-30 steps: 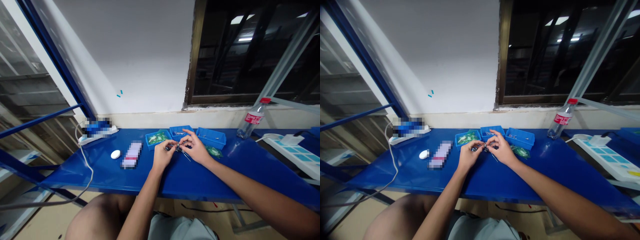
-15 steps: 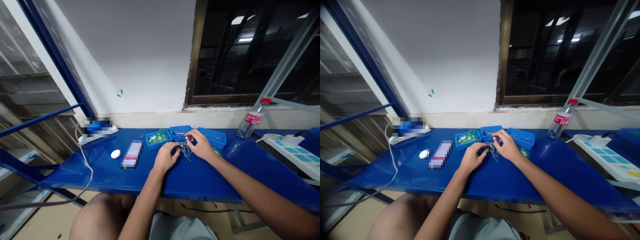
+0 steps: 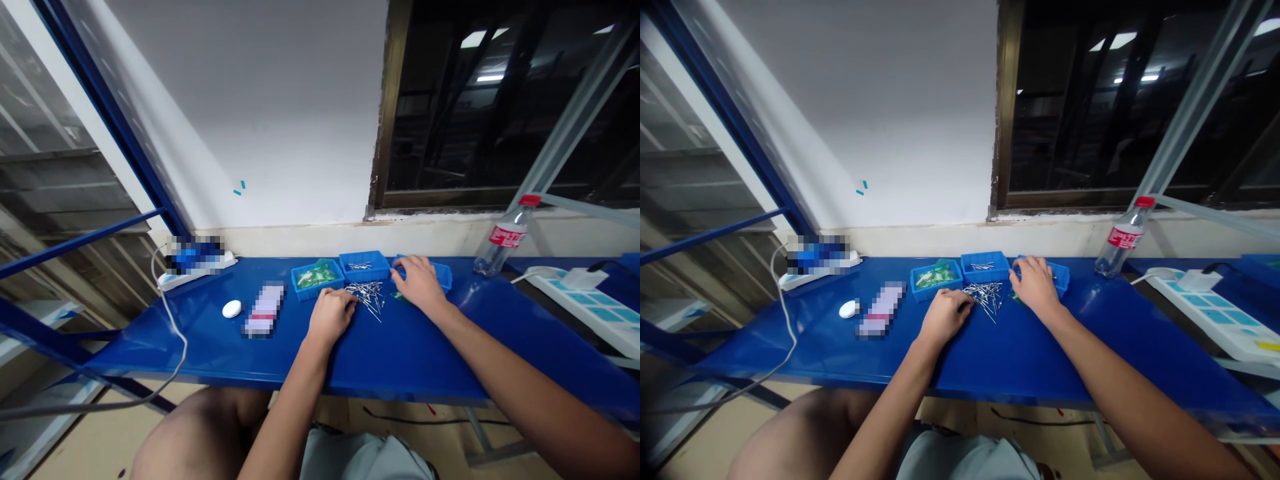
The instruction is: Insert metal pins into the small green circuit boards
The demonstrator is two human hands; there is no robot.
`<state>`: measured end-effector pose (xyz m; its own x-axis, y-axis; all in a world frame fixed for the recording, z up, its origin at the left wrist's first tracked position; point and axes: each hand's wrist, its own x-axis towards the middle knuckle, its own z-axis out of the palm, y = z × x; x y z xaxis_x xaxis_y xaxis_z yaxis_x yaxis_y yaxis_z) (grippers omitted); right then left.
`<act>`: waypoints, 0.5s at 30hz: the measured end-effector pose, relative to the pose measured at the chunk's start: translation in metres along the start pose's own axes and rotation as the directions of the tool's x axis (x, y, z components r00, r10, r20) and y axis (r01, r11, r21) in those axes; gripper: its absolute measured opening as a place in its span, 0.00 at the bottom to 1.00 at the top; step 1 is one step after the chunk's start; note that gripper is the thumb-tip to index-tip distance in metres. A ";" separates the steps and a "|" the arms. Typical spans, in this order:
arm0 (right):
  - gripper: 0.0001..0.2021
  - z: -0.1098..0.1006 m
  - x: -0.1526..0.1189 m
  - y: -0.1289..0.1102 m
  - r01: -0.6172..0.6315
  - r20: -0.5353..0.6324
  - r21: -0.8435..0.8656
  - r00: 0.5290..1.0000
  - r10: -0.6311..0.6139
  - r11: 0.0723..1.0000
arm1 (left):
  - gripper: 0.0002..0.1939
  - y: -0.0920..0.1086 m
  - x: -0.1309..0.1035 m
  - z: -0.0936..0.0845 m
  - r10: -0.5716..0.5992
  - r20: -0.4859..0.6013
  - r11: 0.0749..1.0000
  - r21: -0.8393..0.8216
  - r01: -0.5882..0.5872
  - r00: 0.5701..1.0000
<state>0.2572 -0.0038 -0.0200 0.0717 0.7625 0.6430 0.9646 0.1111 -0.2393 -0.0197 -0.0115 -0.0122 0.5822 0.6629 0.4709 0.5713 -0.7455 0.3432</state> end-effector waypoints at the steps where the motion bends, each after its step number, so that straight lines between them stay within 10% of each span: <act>1: 0.08 -0.001 -0.001 -0.004 0.017 -0.012 0.006 1.000 -0.017 1.000 | 0.08 0.000 0.000 0.000 0.004 -0.001 1.000 0.009 -0.004 1.000; 9: 0.06 -0.013 -0.008 -0.055 0.229 -0.025 0.355 0.972 -0.235 0.907 | 0.08 -0.002 -0.001 0.003 -0.031 -0.066 0.996 -0.084 0.026 0.997; 15: 0.07 -0.009 -0.020 -0.075 -0.011 0.227 0.715 0.949 -0.218 0.699 | 0.11 0.003 0.000 -0.002 -0.040 -0.192 0.950 -0.313 -0.023 0.981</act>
<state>0.1859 -0.0327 -0.0088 -0.1994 0.8442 0.4976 0.4915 0.5255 -0.6945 -0.0190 -0.0136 -0.0095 0.4368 0.6661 0.6045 0.3483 -0.7449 0.5691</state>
